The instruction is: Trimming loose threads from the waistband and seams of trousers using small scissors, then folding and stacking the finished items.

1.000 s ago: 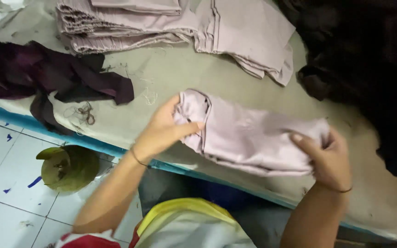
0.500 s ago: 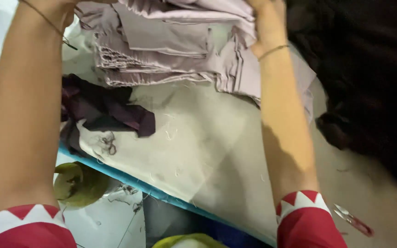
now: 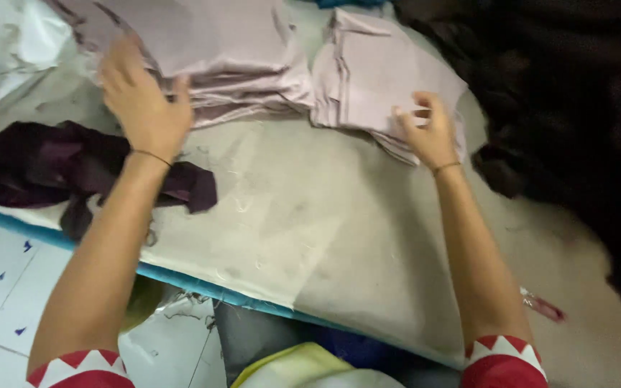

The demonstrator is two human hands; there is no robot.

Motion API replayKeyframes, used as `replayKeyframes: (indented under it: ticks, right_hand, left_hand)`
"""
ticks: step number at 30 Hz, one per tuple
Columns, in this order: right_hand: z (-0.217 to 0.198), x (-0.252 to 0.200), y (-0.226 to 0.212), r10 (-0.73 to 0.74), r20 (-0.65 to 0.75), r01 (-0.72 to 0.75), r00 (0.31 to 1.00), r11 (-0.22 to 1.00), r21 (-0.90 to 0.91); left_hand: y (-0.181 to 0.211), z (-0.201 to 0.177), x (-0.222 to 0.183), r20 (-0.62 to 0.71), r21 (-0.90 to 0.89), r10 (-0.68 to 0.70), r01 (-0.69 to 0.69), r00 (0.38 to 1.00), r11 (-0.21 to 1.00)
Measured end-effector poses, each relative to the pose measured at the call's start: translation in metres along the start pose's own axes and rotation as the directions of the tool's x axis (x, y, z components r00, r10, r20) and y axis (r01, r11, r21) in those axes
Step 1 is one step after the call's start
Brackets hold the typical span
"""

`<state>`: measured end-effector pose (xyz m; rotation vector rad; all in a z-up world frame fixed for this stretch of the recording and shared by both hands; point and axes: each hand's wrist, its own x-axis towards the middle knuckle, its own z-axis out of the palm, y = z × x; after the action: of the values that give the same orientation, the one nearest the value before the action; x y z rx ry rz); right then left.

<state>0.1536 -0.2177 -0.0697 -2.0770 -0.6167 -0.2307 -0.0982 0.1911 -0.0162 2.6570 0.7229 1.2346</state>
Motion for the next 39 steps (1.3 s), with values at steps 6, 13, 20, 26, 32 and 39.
replayKeyframes:
  ticks: [6,13,20,26,32,39]
  right_hand:
    - [-0.11,-0.101,0.017,-0.177,-0.016,0.159,0.984,0.919,-0.362]
    - [-0.097,-0.133,0.083,-0.197,-0.06,0.128,0.979,0.806,-0.578]
    - [-0.061,-0.07,0.046,-0.16,0.088,0.182,0.983,0.864,-0.469]
    - [-0.033,-0.018,0.057,-0.018,0.259,0.12,0.966,0.916,-0.383]
    - [-0.043,0.01,0.054,-0.032,0.246,0.104,0.969,0.952,-0.288]
    - [-0.066,0.012,0.022,-0.166,0.336,0.259,0.927,0.932,-0.252]
  left_hand:
    - [0.129,0.082,-0.067,0.153,-0.248,0.49,-0.447,0.858,0.86]
    - [0.211,0.15,-0.08,0.444,-0.15,0.396,-0.369,0.804,0.917]
    - [0.206,0.206,-0.039,0.496,-0.223,0.473,-0.42,0.728,0.88]
    - [0.209,0.202,0.018,0.728,-0.404,0.373,-0.08,0.575,0.911]
    - [0.223,0.214,0.054,0.61,-0.524,0.403,-0.034,0.682,0.851]
    - [0.242,0.199,0.05,0.221,-0.531,0.514,-0.34,0.829,0.776]
